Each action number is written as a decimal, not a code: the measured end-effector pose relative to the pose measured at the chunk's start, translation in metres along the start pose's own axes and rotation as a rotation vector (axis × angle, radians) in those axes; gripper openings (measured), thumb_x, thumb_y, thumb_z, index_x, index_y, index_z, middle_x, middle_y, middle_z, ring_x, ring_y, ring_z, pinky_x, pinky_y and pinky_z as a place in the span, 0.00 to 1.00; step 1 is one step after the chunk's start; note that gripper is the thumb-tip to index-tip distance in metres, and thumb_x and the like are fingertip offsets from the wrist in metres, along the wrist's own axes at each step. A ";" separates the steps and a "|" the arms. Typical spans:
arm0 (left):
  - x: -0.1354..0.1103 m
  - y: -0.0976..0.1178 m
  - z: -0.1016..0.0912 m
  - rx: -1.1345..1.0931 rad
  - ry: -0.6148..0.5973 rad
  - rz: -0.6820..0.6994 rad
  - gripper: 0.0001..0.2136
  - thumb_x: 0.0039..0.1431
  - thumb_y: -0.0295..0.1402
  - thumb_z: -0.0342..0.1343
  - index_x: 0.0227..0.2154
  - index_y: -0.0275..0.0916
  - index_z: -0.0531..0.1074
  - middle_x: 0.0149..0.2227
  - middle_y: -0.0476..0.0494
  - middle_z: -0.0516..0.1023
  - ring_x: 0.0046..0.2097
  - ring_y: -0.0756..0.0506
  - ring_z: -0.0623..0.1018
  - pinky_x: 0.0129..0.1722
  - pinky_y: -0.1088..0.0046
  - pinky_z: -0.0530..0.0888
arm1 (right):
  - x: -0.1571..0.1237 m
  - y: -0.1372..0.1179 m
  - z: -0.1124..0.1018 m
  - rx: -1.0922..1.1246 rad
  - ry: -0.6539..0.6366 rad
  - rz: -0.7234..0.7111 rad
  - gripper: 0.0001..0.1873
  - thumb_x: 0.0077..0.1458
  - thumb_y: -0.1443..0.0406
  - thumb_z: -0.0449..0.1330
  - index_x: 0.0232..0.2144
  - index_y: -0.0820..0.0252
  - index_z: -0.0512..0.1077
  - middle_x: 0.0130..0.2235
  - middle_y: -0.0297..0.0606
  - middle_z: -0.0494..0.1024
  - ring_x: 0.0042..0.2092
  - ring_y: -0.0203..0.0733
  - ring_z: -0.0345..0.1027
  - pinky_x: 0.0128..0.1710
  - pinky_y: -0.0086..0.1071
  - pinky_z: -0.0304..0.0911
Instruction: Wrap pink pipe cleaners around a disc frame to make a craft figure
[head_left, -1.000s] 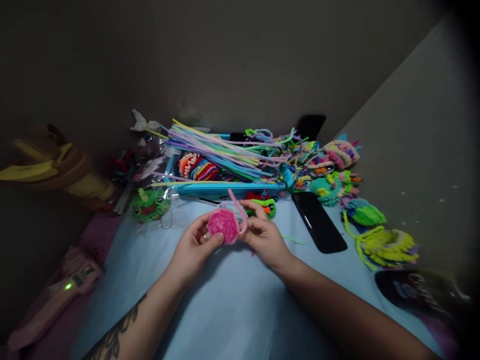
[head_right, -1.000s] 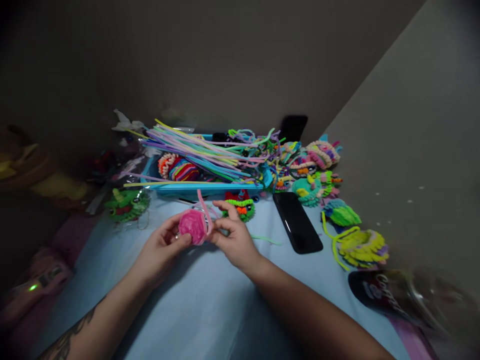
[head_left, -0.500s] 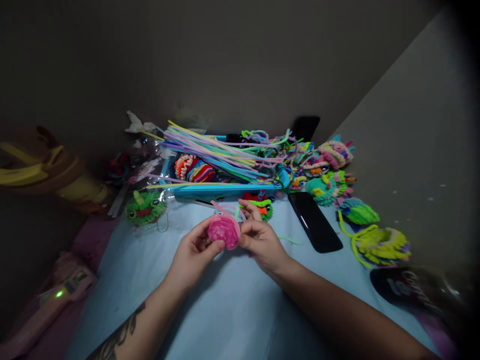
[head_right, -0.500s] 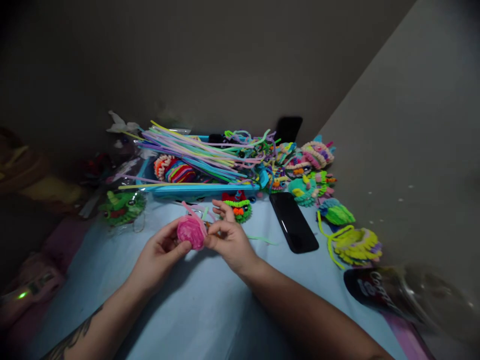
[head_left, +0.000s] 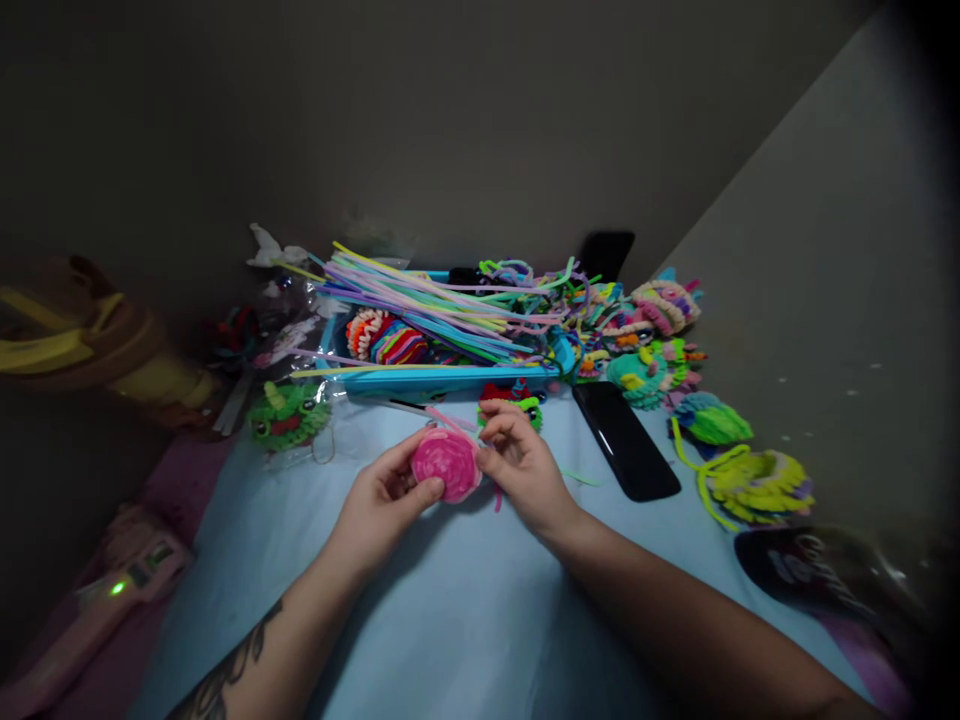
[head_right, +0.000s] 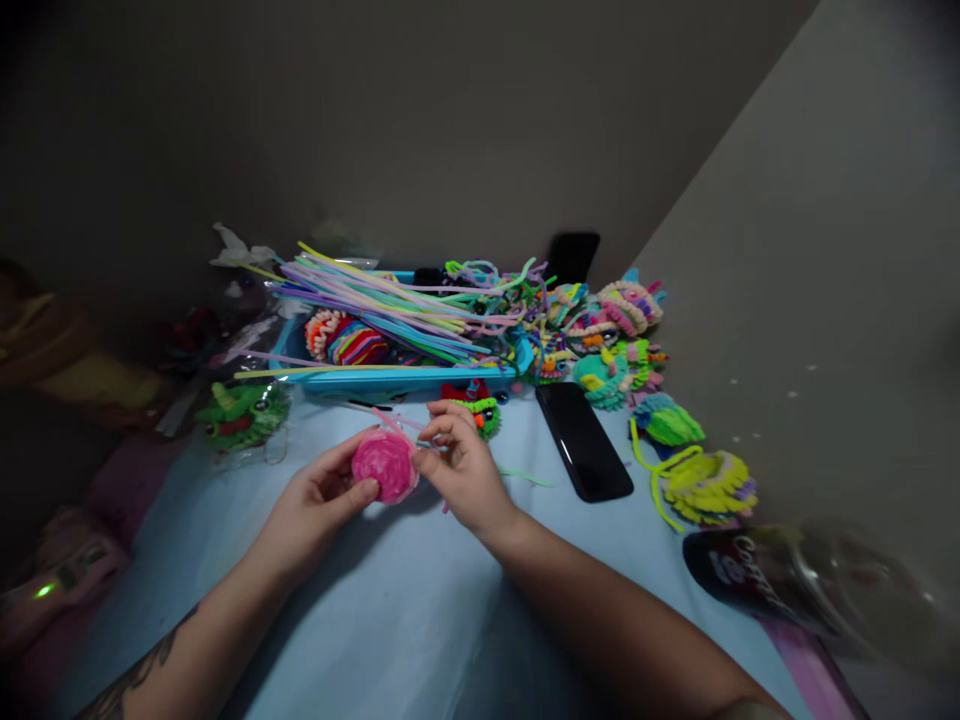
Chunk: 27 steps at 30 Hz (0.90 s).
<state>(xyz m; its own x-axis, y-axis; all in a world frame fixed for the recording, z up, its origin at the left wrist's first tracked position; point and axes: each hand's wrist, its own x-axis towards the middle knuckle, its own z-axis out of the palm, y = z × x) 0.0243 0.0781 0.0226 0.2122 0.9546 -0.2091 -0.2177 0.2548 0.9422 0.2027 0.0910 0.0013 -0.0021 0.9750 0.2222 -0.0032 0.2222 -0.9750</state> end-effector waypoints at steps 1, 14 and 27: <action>0.000 0.000 0.000 -0.005 -0.019 -0.007 0.26 0.44 0.33 0.66 0.50 0.38 0.71 0.50 0.39 0.76 0.50 0.40 0.74 0.51 0.66 0.69 | 0.001 0.000 0.000 0.005 0.000 0.001 0.12 0.49 0.55 0.63 0.33 0.54 0.69 0.50 0.41 0.63 0.53 0.45 0.61 0.48 0.39 0.62; -0.002 0.004 -0.002 -0.019 -0.016 -0.034 0.30 0.46 0.35 0.65 0.54 0.38 0.65 0.45 0.39 0.76 0.42 0.45 0.76 0.42 0.69 0.71 | 0.004 -0.013 -0.005 -0.082 -0.164 0.103 0.14 0.54 0.55 0.59 0.24 0.58 0.70 0.53 0.43 0.63 0.56 0.47 0.58 0.59 0.45 0.49; -0.010 -0.001 0.012 -0.027 0.091 0.014 0.31 0.49 0.35 0.63 0.55 0.39 0.60 0.37 0.44 0.77 0.38 0.47 0.76 0.39 0.72 0.71 | -0.004 -0.016 0.003 -0.145 -0.013 -0.023 0.15 0.57 0.54 0.55 0.26 0.58 0.68 0.53 0.45 0.61 0.57 0.47 0.56 0.55 0.43 0.55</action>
<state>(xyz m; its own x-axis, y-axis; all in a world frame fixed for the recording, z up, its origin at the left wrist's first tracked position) 0.0337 0.0666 0.0263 0.1217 0.9679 -0.2198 -0.2461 0.2439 0.9380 0.1996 0.0833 0.0155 -0.0170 0.9698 0.2435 0.1409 0.2434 -0.9596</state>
